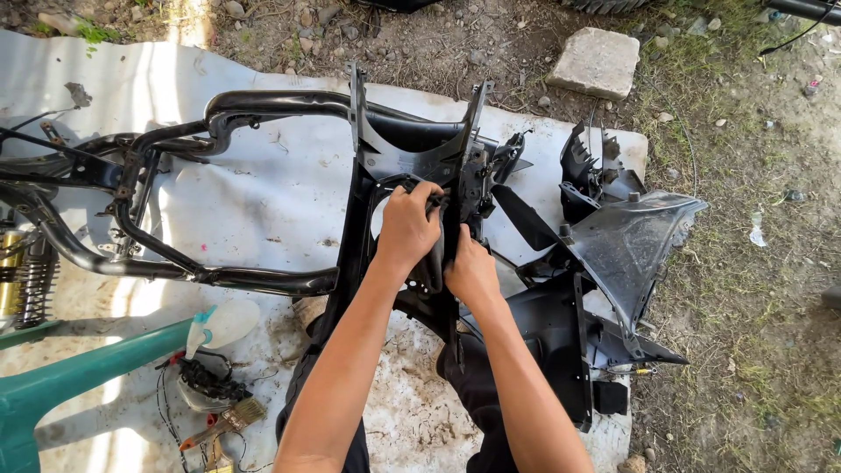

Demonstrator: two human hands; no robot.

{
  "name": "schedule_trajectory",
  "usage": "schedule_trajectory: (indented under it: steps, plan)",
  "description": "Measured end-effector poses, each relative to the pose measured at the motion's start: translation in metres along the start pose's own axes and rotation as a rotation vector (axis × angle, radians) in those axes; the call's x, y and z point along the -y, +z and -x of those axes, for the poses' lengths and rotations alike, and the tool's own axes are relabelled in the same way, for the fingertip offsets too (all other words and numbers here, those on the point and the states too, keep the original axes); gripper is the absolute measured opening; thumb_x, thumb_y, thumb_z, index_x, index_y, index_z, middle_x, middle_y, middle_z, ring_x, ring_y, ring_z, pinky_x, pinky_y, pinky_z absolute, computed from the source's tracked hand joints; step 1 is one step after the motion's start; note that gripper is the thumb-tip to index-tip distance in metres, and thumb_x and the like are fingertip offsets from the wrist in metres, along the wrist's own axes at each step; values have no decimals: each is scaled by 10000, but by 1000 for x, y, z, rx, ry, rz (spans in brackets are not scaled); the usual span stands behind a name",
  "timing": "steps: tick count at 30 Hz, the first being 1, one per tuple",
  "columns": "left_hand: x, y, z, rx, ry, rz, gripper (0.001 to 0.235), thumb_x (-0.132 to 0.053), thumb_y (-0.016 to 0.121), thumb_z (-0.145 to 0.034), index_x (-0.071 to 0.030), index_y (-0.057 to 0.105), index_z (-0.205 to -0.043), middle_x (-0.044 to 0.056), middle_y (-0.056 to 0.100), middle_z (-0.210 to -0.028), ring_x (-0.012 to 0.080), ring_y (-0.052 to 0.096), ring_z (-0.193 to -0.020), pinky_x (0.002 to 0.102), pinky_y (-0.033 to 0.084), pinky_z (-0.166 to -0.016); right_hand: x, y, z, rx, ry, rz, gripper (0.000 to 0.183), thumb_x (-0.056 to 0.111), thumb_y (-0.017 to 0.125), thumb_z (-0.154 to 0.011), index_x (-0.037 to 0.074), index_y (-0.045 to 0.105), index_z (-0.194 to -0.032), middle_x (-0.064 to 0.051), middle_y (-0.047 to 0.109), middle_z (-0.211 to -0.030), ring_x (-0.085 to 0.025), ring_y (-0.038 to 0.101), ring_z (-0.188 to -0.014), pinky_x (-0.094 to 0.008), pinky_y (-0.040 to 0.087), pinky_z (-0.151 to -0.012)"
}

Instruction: The person wipes a black motorcycle frame and a detached plastic body panel with a dark cloth. They clean the frame's central area and the panel's interior and exterior surfaces while sitting on the ground.

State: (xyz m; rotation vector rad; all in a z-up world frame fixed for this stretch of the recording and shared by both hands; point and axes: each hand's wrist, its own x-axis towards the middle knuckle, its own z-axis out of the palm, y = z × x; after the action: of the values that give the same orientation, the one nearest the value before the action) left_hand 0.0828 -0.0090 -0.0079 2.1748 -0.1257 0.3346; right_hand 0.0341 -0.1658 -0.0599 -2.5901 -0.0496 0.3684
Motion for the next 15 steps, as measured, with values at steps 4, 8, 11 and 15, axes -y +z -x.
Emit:
schedule_trajectory:
  steps: [4, 8, 11, 15]
  plan:
    - [1, -7, -4, -31, -34, 1, 231, -24, 710, -812, -71, 710, -1038, 151, 734, -883, 389, 659, -856, 469, 546, -763, 5, -9, 1, 7, -5, 19, 734, 42, 651, -763, -39, 356, -1430, -263, 677, -1035, -487, 644, -961, -561, 519, -802]
    - [14, -28, -10, -179, -87, -93, 227, -36, 750, -812, -73, 721, -1034, 192, 711, -881, 413, 654, -862, 489, 541, -782, 2, -6, 4, 14, -16, 5, 728, 59, 664, -765, -41, 347, -1412, -264, 671, -1046, -484, 640, -976, -560, 516, -794]
    - [17, -33, -10, -216, -146, -129, 255, -37, 739, -818, -76, 708, -1068, 194, 716, -908, 400, 660, -878, 485, 544, -777, 3, -5, 3, 17, 12, -11, 648, 78, 650, -827, -21, 379, -1407, -251, 683, -1055, -482, 639, -988, -561, 510, -816]
    - [0, -27, -7, -111, -19, -173, 288, -50, 753, -802, -90, 699, -1082, 183, 725, -869, 405, 632, -878, 508, 535, -783, -7, 6, -1, -45, -33, -7, 713, 47, 636, -791, -48, 367, -1444, -263, 681, -1061, -483, 640, -971, -556, 515, -807]
